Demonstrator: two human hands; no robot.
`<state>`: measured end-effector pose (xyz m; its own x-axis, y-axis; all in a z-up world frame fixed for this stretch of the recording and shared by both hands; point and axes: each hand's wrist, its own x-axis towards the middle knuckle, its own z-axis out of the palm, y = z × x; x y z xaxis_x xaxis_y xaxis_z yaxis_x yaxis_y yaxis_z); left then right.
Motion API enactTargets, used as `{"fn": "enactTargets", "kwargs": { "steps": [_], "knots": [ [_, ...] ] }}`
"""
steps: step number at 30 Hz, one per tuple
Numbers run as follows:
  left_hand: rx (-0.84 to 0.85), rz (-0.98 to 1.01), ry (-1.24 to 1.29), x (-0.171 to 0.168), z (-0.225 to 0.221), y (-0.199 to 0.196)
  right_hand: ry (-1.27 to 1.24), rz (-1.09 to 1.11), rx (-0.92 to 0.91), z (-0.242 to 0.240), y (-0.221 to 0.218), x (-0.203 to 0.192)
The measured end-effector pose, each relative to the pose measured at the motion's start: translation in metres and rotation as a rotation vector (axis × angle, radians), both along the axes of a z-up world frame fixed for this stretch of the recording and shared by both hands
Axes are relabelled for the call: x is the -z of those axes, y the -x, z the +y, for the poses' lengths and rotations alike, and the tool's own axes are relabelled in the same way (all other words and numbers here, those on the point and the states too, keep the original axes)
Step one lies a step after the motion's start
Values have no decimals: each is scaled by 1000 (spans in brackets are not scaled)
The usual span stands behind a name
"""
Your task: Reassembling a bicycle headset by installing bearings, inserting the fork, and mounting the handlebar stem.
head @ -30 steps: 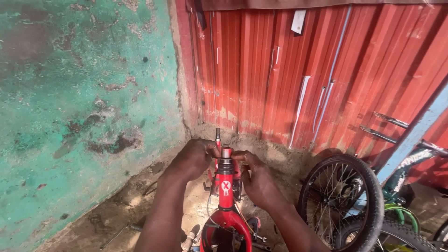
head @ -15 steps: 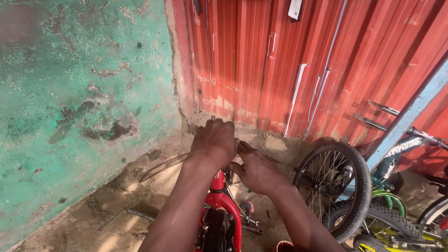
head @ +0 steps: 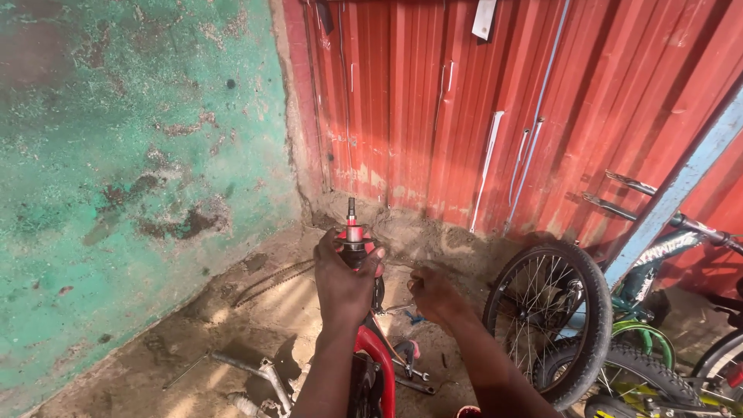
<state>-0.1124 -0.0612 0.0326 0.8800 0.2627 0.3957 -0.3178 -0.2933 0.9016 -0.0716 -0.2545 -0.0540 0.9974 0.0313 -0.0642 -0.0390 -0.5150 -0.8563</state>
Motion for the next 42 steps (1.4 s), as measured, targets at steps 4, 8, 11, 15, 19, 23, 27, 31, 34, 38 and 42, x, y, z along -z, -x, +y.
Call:
{"fn": "enactTargets", "kwargs": {
  "steps": [4,8,11,15,19,23,27,31,34,38,42],
  "knots": [
    [-12,120,-118,10,3,-18,-244,136,182,16,-47,80],
    [-14,339,-239,-11,6,-25,-492,267,303,36,-48,92],
    [11,424,-297,-19,12,-32,-734,446,496,34,-78,155],
    [77,447,-174,-23,11,-25,-1403,904,767,39,-83,172],
    [60,274,-214,8,17,-40,-466,-422,580,52,-118,329],
    [107,200,-165,10,17,-37,158,-1142,347,57,-167,422],
    [149,134,-128,15,12,-37,-208,-885,466,55,-127,396],
    [184,106,-64,17,13,-37,-462,-680,555,-25,-121,293],
    [163,81,-87,22,21,-45,-727,-486,638,-54,-133,203],
    [124,27,-145,34,24,-60,-1111,-196,749,-71,-136,106],
    [179,-2,-58,30,23,-53,-1326,-429,597,-4,-38,-24]
  ]
}}
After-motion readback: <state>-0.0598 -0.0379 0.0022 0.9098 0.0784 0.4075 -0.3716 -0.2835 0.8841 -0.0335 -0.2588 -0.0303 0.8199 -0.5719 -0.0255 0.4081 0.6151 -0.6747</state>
